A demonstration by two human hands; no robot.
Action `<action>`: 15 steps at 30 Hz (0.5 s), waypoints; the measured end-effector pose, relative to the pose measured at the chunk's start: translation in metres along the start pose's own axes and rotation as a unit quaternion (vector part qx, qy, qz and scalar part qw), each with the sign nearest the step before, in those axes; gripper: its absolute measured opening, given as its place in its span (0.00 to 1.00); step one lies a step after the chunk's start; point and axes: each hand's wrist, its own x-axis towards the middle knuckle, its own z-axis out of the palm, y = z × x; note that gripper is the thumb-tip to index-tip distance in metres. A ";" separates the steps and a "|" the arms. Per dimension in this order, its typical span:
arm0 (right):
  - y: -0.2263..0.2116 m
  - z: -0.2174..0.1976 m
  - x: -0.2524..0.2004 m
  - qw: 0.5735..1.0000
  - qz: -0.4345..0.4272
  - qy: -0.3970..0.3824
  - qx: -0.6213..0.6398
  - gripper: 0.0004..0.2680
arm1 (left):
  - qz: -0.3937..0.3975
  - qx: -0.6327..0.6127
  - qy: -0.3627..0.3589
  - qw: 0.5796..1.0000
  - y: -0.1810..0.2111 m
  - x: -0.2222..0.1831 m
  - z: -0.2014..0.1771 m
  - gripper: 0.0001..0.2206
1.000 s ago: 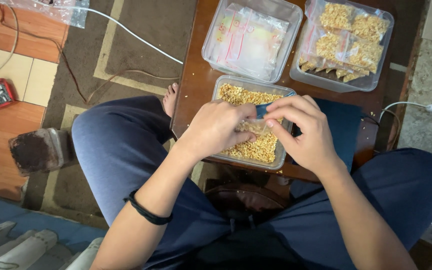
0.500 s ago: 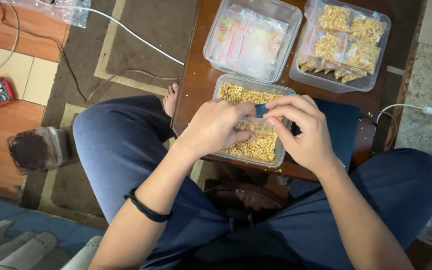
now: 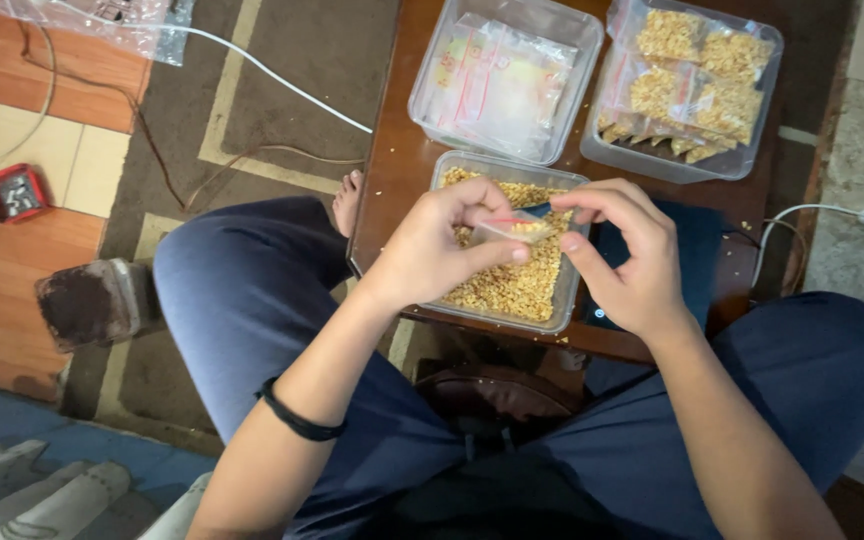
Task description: Scooping grains into small plastic bags and sealing them manually at a small table.
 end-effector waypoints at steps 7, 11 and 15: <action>-0.017 0.010 0.004 0.995 -0.028 0.082 0.051 0.02 | -0.003 -0.103 -0.003 0.995 -0.011 0.008 0.019 0.13; -0.015 0.006 0.003 0.992 -0.039 0.107 0.051 0.01 | 0.030 -0.052 -0.012 0.998 -0.009 0.012 0.018 0.20; -0.015 0.003 0.004 0.989 -0.030 0.126 0.074 0.01 | 0.037 0.010 0.026 0.999 -0.004 0.011 0.015 0.07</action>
